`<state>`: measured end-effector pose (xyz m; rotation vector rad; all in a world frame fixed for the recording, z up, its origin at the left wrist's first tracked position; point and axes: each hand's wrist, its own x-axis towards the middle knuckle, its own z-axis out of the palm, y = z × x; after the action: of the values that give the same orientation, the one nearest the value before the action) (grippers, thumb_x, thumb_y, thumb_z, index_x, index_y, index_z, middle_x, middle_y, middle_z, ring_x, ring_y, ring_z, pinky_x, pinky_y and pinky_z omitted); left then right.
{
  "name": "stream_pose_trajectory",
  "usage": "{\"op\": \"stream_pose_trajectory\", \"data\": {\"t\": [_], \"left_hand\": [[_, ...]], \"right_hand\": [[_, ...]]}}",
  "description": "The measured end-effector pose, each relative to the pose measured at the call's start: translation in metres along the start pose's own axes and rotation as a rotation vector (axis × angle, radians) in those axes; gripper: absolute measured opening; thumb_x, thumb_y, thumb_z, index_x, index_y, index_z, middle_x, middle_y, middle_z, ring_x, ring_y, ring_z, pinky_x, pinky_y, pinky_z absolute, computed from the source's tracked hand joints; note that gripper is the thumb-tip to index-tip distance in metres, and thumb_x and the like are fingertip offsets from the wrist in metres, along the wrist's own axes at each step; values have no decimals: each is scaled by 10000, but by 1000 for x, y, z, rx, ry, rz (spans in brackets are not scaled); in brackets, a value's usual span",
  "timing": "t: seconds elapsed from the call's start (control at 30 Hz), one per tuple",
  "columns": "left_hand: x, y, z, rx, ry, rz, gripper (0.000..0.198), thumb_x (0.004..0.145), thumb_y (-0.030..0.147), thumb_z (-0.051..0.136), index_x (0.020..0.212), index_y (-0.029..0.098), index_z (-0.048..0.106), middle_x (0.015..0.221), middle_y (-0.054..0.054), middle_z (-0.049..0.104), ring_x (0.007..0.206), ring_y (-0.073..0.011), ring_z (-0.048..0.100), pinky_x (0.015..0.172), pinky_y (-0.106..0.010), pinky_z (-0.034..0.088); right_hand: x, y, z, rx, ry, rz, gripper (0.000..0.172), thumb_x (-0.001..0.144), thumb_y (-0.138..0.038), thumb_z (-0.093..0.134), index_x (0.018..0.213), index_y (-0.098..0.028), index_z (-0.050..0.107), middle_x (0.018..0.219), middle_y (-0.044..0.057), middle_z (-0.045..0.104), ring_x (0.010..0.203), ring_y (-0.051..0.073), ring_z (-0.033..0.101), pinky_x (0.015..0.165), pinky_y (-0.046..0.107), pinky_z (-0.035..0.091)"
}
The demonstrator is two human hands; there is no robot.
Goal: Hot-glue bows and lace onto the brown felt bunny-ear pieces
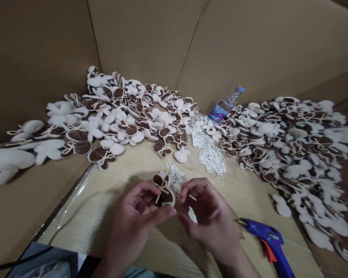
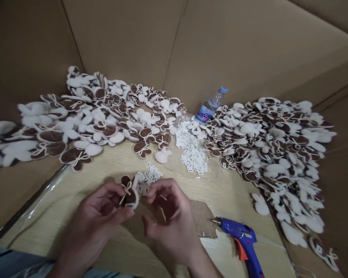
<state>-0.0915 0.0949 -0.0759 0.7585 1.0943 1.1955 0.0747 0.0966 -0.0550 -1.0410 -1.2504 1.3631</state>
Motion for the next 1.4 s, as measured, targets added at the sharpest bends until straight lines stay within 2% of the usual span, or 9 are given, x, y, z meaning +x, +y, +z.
{"op": "stream_pose_trajectory", "data": {"t": [0.13, 0.27, 0.5, 0.7, 0.9, 1.03, 1.13, 1.3, 1.4], "left_hand": [[-1, 7, 3, 52, -61, -15, 277, 672, 218, 846, 782, 207, 592, 763, 43, 701, 703, -101, 640, 631, -150, 486], [-2, 8, 4, 65, -100, 5, 220, 705, 210, 817, 769, 211, 607, 758, 47, 686, 709, -101, 632, 650, -158, 487], [0, 1, 4, 63, -119, -53, 269, 577, 131, 879, 756, 220, 699, 724, 42, 708, 697, -112, 651, 609, -144, 498], [-2, 3, 6, 91, -110, -54, 165, 678, 217, 840, 814, 230, 747, 829, 1, 765, 796, -143, 711, 703, -176, 554], [-1, 2, 6, 97, -103, -37, 187, 668, 231, 845, 835, 237, 759, 844, -10, 775, 793, -154, 720, 699, -194, 567], [1, 4, 5, 107, -87, -21, 182, 698, 315, 825, 857, 240, 777, 882, -26, 782, 820, -169, 718, 725, -214, 566], [1, 7, 4, 151, -44, 18, 213, 805, 419, 718, 868, 230, 793, 815, -41, 774, 752, -171, 697, 752, -255, 564], [-2, 6, 3, 194, 5, 22, 306, 841, 476, 657, 914, 217, 802, 474, 2, 634, 526, -181, 615, 683, -314, 558], [-4, 4, 2, 182, -2, 21, 305, 839, 480, 658, 920, 224, 803, 527, -17, 673, 586, -199, 650, 642, -295, 543]], "right_hand": [[-4, 3, 2, -57, -108, -35, 616, 727, 37, 576, 1234, -312, 557, 1086, 27, 598, 978, 164, 577, 835, 308, 485], [-5, 3, -2, -175, -158, -99, 641, 797, 29, 471, 1314, -345, 533, 1107, 33, 594, 1024, 176, 568, 850, 330, 476], [-1, 1, -3, -288, -141, -116, 625, 775, 50, 449, 1235, -347, 599, 1139, 28, 621, 990, 174, 601, 804, 321, 486], [-2, 2, -2, -213, -89, -7, 494, 824, -19, 517, 1194, -331, 615, 1127, 34, 664, 940, 168, 634, 785, 310, 491], [-1, 4, -3, -189, -74, 25, 429, 859, -73, 532, 1199, -320, 622, 1057, 32, 687, 885, 159, 641, 777, 309, 502], [-1, 5, -5, -158, -33, 36, 423, 893, -103, 506, 1233, -329, 617, 1005, 17, 687, 917, 156, 641, 802, 298, 515], [-2, 5, -5, -106, -52, 10, 384, 904, -148, 553, 1238, -328, 616, 1080, 25, 685, 959, 154, 642, 846, 303, 528], [-1, 5, 0, -27, -80, 16, 495, 786, -152, 761, 1225, -313, 601, 1126, 40, 689, 1001, 174, 668, 837, 302, 561], [-1, 5, 2, -12, -74, 23, 408, 838, -171, 713, 1210, -299, 606, 1107, 46, 694, 1002, 174, 669, 840, 310, 565]]}}
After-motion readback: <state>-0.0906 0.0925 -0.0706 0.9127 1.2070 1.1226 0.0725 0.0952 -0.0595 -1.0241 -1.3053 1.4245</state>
